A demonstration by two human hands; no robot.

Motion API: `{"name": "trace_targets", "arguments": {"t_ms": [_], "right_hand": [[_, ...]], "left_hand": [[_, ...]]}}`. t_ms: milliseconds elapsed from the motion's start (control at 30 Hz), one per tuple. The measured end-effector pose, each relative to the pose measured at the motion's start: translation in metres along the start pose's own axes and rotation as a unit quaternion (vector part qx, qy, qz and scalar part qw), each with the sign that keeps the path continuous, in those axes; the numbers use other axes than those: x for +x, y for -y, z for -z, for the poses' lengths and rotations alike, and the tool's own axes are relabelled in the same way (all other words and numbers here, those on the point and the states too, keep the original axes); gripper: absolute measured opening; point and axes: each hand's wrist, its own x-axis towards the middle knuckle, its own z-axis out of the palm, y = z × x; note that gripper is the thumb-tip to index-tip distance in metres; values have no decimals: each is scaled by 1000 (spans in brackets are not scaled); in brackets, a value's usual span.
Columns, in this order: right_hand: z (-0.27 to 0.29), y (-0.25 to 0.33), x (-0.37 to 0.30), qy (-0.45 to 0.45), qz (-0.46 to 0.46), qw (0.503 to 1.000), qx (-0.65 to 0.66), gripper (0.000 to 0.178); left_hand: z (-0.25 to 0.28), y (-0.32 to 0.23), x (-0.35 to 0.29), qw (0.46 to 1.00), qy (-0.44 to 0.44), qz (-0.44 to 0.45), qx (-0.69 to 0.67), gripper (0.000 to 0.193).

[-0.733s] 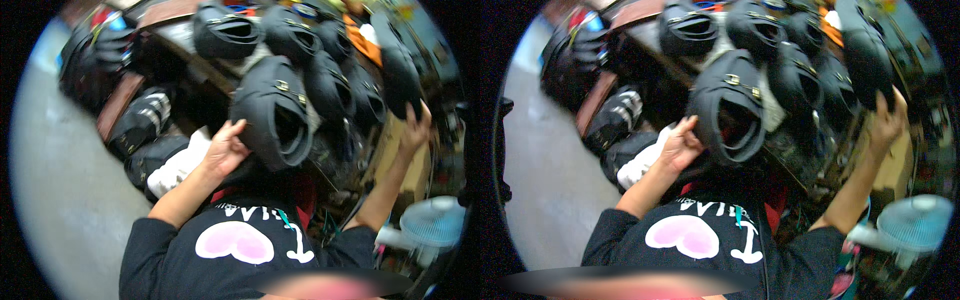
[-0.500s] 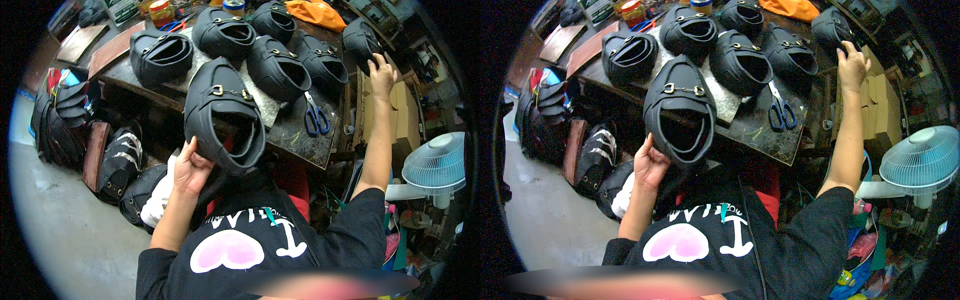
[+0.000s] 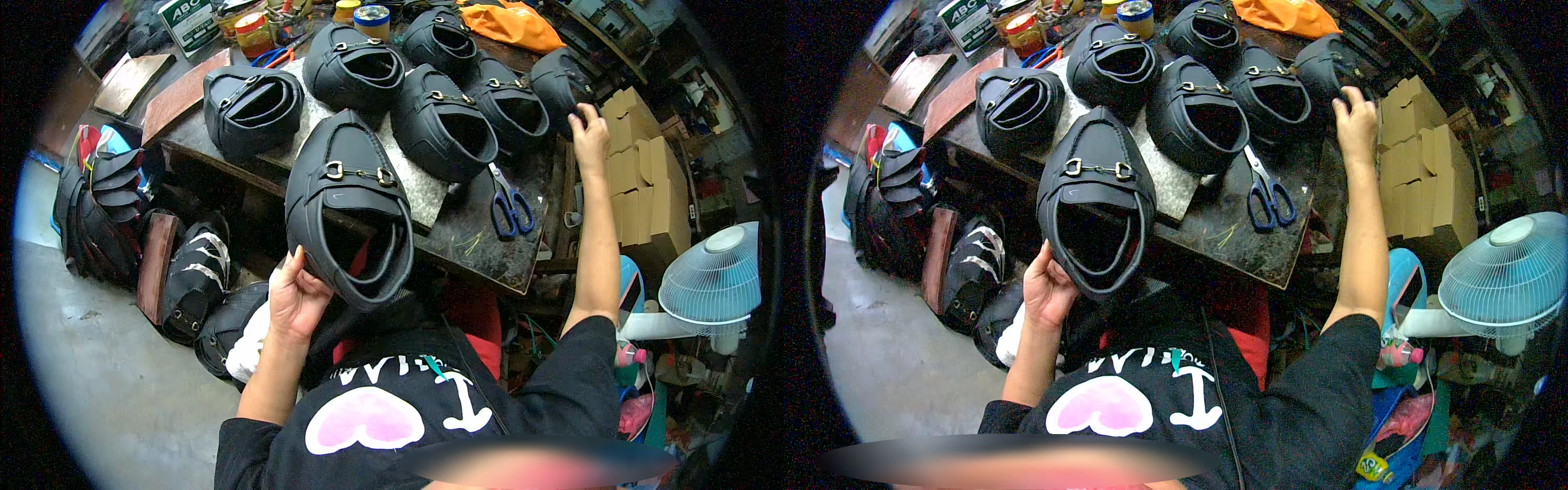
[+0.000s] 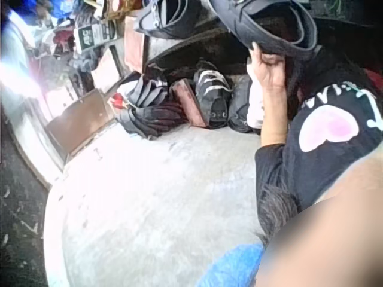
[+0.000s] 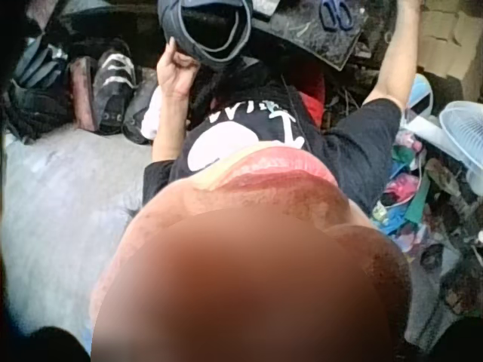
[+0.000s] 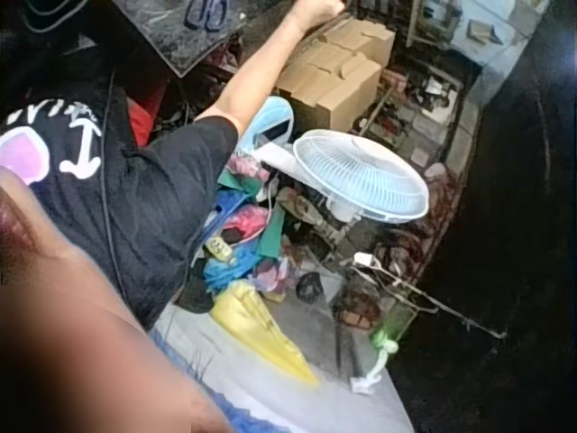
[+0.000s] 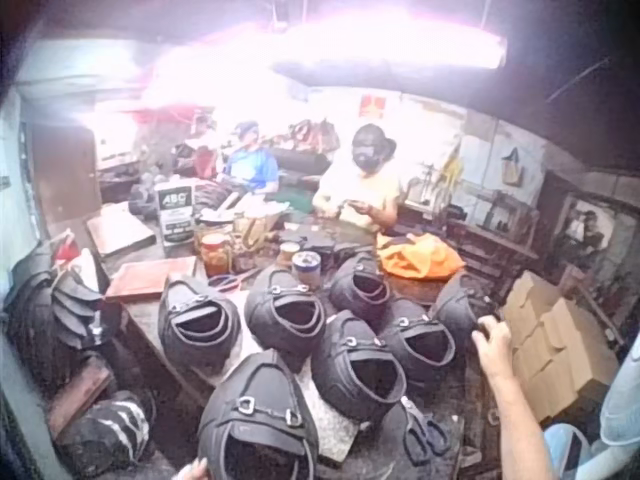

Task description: The person uses scissors to trim excess material from the edges of black slip-on shoes. They handle each shoe individually, cutting along the seams and then placing the trimmed shoes on the workbench.

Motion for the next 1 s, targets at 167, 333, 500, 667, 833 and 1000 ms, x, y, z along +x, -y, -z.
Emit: {"name": "trace_targets", "arguments": {"t_ms": [167,333,500,667,833,1000], "right_hand": [[-45,-38,52,6,70,995,-69,36],[-118,-76,65,224,-75,970,-53,65],[-122,-107,69,79,-32,995,55,77],[-71,-32,66,62,-56,988,-132,75],[34,164,19,148,147,910,358,38],[116,298,-56,326,380,799,332,87]], "left_hand": [[-7,3,-1,999,-40,-26,24,26],[-14,4,-4,1000,4,-20,24,25],[-18,6,-4,994,-95,-46,33,25],[-18,6,-2,998,-44,2,35,22],[-38,17,-1,1000,0,-11,27,24],[-72,31,7,997,-12,-35,67,37]]}}
